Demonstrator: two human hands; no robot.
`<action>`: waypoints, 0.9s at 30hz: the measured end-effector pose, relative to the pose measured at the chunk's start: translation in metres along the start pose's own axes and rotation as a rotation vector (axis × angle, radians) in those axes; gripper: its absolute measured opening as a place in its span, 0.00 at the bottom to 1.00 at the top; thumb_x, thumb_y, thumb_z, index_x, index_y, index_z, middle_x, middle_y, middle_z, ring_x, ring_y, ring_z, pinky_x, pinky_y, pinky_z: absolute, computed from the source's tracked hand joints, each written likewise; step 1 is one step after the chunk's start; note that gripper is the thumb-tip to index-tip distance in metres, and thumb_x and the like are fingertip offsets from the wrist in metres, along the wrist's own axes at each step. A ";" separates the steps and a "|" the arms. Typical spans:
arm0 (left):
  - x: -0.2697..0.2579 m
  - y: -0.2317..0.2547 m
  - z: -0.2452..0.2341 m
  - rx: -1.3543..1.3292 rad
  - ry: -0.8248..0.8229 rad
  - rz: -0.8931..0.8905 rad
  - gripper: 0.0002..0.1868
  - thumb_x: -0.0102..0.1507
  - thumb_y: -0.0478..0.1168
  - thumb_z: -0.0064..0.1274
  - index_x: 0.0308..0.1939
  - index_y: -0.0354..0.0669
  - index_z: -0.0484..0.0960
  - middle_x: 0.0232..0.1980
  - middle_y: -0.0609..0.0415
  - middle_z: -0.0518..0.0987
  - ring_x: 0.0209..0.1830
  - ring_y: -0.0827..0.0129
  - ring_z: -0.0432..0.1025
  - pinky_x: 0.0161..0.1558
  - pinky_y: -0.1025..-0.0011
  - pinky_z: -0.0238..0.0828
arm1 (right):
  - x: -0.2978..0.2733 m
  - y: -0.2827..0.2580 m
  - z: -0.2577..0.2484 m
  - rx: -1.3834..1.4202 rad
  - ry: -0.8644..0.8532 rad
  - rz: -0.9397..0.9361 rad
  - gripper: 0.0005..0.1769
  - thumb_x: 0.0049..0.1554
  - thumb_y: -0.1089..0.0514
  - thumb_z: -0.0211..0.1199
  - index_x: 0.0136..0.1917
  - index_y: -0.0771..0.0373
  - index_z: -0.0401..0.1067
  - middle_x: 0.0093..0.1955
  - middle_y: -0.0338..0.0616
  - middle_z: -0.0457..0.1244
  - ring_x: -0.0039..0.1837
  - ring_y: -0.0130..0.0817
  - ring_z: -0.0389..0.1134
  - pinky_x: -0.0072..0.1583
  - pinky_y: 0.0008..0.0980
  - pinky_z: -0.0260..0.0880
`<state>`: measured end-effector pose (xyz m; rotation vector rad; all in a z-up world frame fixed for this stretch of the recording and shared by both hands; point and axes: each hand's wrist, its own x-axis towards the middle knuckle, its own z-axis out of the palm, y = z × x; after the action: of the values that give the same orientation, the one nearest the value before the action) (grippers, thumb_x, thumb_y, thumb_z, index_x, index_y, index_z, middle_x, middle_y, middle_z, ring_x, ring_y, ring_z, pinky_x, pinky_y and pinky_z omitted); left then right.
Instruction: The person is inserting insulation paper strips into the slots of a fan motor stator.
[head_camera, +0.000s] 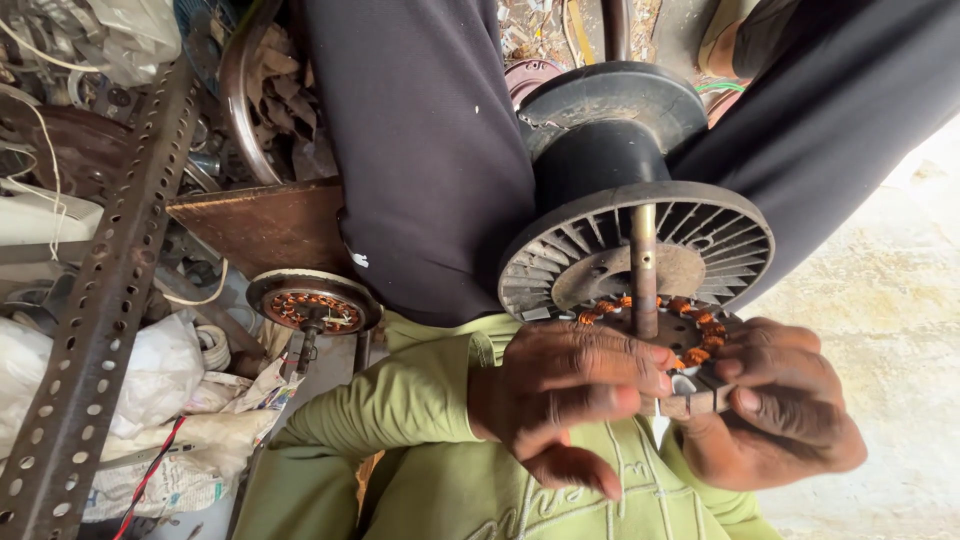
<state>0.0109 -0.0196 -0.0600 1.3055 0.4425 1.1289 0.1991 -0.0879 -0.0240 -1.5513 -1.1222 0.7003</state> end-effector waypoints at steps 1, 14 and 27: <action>0.000 0.001 0.001 -0.001 0.013 -0.004 0.38 0.71 0.59 0.51 0.76 0.41 0.58 0.60 0.40 0.78 0.59 0.51 0.81 0.58 0.57 0.86 | 0.004 -0.004 0.004 0.021 -0.004 0.014 0.23 0.44 0.62 0.80 0.44 0.59 0.66 0.46 0.47 0.68 0.50 0.34 0.71 0.52 0.33 0.74; -0.006 0.019 -0.003 -0.291 -0.068 -0.296 0.29 0.79 0.55 0.44 0.73 0.38 0.59 0.68 0.41 0.73 0.67 0.57 0.76 0.69 0.64 0.78 | 0.009 -0.025 0.022 0.104 0.079 0.055 0.17 0.54 0.66 0.75 0.46 0.68 0.66 0.50 0.54 0.66 0.54 0.34 0.67 0.55 0.29 0.66; -0.006 0.006 -0.013 -0.373 0.013 -0.273 0.23 0.80 0.46 0.38 0.73 0.35 0.62 0.64 0.45 0.76 0.65 0.66 0.72 0.70 0.68 0.69 | -0.046 -0.002 0.027 -0.342 -0.121 -0.445 0.15 0.51 0.71 0.70 0.51 0.64 0.74 0.46 0.45 0.68 0.48 0.43 0.69 0.50 0.37 0.69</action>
<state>-0.0042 -0.0187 -0.0601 0.8832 0.3850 0.9368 0.1573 -0.1186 -0.0347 -1.4721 -1.6784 0.3129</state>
